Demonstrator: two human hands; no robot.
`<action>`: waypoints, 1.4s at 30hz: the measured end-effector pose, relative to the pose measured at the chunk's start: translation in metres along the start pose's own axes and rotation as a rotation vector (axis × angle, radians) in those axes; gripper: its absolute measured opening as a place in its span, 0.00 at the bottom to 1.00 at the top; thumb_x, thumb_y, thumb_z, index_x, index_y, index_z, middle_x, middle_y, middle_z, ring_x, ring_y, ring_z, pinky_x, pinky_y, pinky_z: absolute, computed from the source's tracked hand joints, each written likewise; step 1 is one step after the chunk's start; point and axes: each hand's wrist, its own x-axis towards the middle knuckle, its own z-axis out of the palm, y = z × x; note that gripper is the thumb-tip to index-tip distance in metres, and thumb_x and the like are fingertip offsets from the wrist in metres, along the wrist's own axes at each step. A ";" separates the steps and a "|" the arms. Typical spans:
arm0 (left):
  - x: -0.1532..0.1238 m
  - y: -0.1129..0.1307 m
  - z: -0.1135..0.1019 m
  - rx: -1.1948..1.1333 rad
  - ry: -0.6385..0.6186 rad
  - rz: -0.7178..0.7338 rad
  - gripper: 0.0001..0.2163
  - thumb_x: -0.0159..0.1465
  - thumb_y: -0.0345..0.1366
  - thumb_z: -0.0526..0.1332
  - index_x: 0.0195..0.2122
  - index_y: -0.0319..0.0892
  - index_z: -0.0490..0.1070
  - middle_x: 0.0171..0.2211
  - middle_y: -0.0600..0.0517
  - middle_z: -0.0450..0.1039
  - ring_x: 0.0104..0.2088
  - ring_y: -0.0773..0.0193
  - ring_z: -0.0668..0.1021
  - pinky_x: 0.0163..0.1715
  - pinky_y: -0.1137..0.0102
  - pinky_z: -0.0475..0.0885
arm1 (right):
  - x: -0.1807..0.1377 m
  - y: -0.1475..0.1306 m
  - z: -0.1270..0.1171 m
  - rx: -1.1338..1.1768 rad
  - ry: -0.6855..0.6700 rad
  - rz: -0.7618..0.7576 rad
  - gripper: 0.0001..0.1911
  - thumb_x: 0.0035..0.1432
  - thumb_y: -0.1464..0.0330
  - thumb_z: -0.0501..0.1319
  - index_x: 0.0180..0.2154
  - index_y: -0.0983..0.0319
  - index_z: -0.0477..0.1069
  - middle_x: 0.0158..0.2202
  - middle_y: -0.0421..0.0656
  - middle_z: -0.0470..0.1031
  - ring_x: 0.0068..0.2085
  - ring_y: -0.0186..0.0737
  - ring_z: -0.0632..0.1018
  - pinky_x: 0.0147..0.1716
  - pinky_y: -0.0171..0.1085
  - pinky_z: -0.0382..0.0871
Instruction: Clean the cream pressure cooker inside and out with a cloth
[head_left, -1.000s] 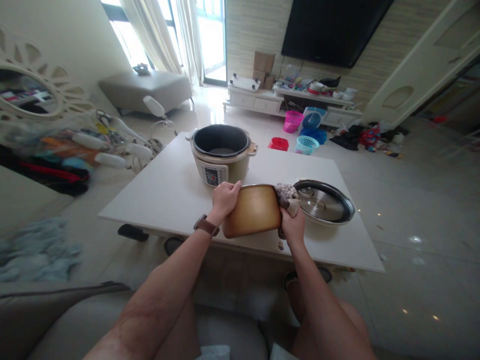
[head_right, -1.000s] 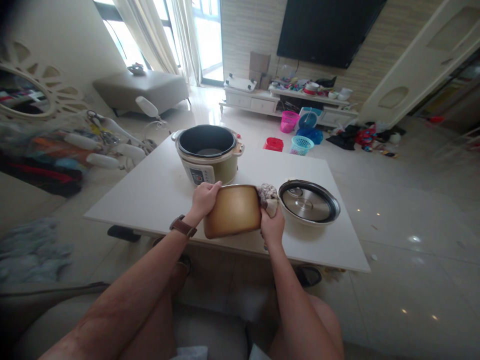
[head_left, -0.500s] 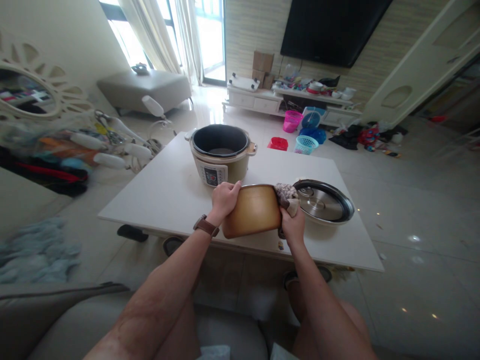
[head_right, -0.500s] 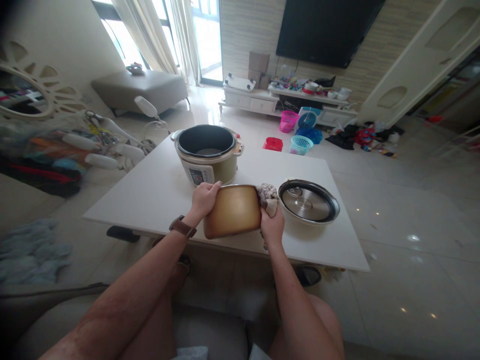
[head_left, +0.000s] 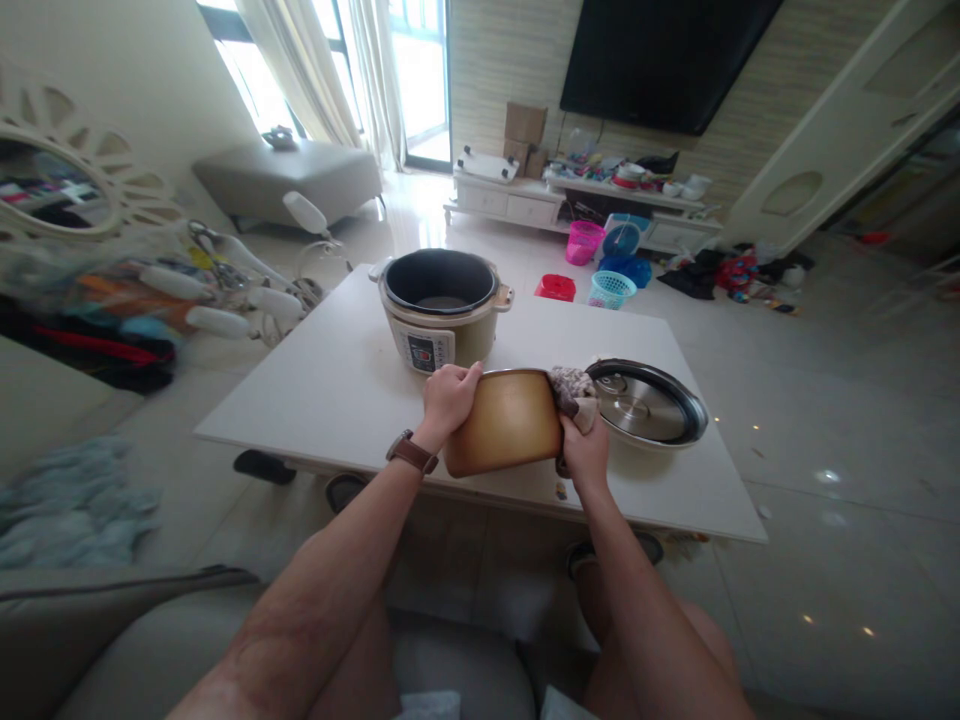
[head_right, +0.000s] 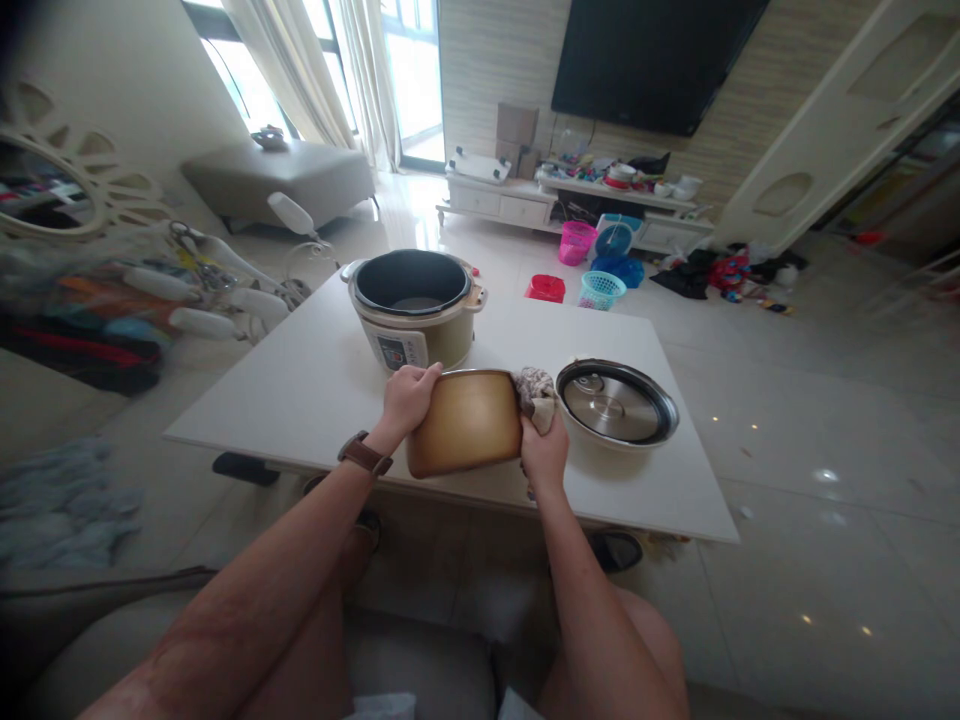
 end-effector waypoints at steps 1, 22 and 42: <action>0.000 0.000 0.000 0.002 -0.001 -0.001 0.27 0.71 0.50 0.53 0.19 0.43 0.72 0.21 0.48 0.71 0.27 0.60 0.74 0.30 0.66 0.56 | 0.000 0.000 0.000 0.002 0.002 -0.001 0.26 0.53 0.54 0.67 0.49 0.64 0.80 0.46 0.52 0.85 0.47 0.56 0.82 0.52 0.51 0.74; -0.002 0.001 0.000 0.006 -0.002 -0.012 0.27 0.71 0.51 0.53 0.18 0.43 0.72 0.21 0.48 0.71 0.27 0.59 0.74 0.31 0.65 0.56 | 0.000 0.000 0.000 0.011 0.005 -0.004 0.24 0.53 0.55 0.67 0.47 0.64 0.80 0.45 0.52 0.85 0.46 0.56 0.82 0.52 0.52 0.74; -0.003 0.007 -0.001 0.051 -0.004 -0.014 0.28 0.72 0.51 0.51 0.21 0.43 0.78 0.24 0.44 0.76 0.30 0.57 0.77 0.32 0.65 0.57 | -0.021 -0.044 -0.016 -0.191 -0.463 -0.637 0.30 0.54 0.64 0.64 0.60 0.50 0.78 0.66 0.42 0.75 0.72 0.59 0.68 0.72 0.59 0.58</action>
